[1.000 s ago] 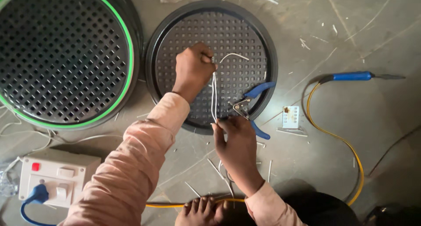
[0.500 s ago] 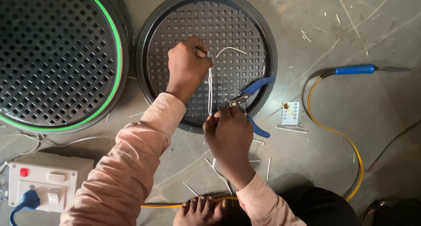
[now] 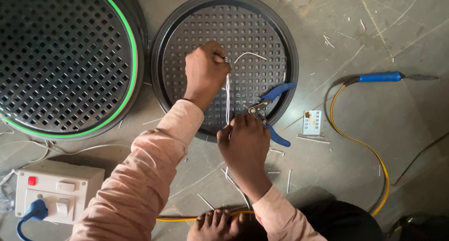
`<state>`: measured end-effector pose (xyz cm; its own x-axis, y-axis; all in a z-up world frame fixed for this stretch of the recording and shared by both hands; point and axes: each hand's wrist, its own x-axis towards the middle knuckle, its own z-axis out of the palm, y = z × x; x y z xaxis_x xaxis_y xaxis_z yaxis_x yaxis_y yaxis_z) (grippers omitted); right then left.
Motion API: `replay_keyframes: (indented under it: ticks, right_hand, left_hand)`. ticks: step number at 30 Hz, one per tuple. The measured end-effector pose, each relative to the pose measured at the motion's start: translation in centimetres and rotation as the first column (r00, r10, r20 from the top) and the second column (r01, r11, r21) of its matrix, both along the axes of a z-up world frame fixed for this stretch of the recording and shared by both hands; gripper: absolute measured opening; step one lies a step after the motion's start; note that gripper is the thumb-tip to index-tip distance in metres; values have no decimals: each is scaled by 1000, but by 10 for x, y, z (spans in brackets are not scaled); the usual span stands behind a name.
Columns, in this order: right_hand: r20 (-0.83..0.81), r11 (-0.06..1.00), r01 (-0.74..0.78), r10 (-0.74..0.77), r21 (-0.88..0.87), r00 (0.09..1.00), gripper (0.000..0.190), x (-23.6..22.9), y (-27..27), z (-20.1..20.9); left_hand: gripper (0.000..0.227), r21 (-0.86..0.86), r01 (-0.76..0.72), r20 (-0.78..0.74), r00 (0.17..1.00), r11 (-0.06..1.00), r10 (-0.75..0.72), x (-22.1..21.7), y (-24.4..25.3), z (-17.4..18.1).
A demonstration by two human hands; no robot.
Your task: The person is soldering white wires to a small electronic component held by a clamp on a perforated tray. They then wrap the connection with black electrical tape and secure the wires to the tray using white zip ties.
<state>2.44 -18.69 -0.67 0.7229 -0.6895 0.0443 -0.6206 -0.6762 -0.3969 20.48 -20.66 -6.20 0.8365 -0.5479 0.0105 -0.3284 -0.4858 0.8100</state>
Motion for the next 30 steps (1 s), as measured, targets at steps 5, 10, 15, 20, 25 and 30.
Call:
replay_keyframes:
  ticks: [5,10,15,20,25,30]
  right_hand:
    - [39,999,4,-6,51,999,9,-2,4,-1]
    - [51,998,-2,-1,70,999,13,-1,2,2]
    - [28,990,-111,109,86,994,35,-4,-1,3]
    - [142,986,-143,131,81,981,30,-7,-1,-4]
    - [153,984,-78,53,161,987,6,-6,0,-8]
    - [246,980,-90,45,178,968,6,-3,4,-7]
  left_hand:
    - [21,0,-11,-14,1000,1000,11,0,0,-1]
    - [22,2,-18,-22,1000,1000,18,0,0,2]
    - [22,12,-8,-38,999,1000,8,1,-1,4]
    - [22,29,-17,-63,998,999,19,0,-1,3]
    - [20,17,-15,-33,999,1000,15,0,-1,3]
    - [22,13,-10,-30,999,1000,11,-1,0,2]
